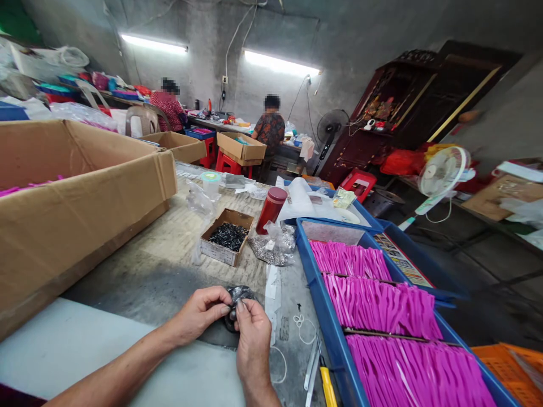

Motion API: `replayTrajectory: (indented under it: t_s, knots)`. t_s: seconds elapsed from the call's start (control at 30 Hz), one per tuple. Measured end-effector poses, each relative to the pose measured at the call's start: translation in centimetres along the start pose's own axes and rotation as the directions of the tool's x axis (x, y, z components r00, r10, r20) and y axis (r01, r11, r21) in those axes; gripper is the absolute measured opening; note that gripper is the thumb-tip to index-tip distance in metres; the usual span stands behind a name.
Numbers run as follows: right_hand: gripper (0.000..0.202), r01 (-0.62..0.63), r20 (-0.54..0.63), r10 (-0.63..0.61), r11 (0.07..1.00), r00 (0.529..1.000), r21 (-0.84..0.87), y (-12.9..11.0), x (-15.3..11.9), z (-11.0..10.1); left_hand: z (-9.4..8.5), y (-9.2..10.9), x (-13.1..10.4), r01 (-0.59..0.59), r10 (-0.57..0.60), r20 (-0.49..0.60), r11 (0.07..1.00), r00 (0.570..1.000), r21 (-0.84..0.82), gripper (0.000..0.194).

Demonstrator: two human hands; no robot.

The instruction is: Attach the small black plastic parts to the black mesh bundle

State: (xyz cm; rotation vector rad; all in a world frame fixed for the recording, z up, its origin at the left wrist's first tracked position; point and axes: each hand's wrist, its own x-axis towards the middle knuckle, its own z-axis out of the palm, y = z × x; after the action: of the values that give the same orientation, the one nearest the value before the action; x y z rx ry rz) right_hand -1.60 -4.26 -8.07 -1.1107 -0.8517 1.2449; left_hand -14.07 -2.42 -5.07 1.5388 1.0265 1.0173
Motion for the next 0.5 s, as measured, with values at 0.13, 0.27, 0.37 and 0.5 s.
replayTrajectory:
  t_s: [0.13,0.27,0.37,0.5]
  knots:
    - [0.024,-0.005,0.014,0.005,0.999,1.0,0.045,0.11,0.0,-0.01,0.16,-0.04,-0.08,-0.009,0.01,-0.02,0.999,1.0,0.032,0.009]
    - [0.024,-0.004,0.014,0.003,0.999,1.0,0.047,0.17,-0.04,-0.03,0.31,0.01,-0.13,-0.022,0.023,-0.033,0.999,0.999,0.036,0.009]
    - [0.025,-0.007,0.012,0.007,0.999,1.0,0.045,0.29,-0.13,-0.07,0.34,0.1,-0.15,-0.029,0.031,-0.045,0.999,0.999,0.04,0.01]
    - [0.026,0.01,0.002,-0.01,1.0,1.0,-0.008,0.42,-0.21,-0.19,0.3,0.18,-0.12,-0.033,0.035,-0.046,0.998,0.998,0.051,0.01]
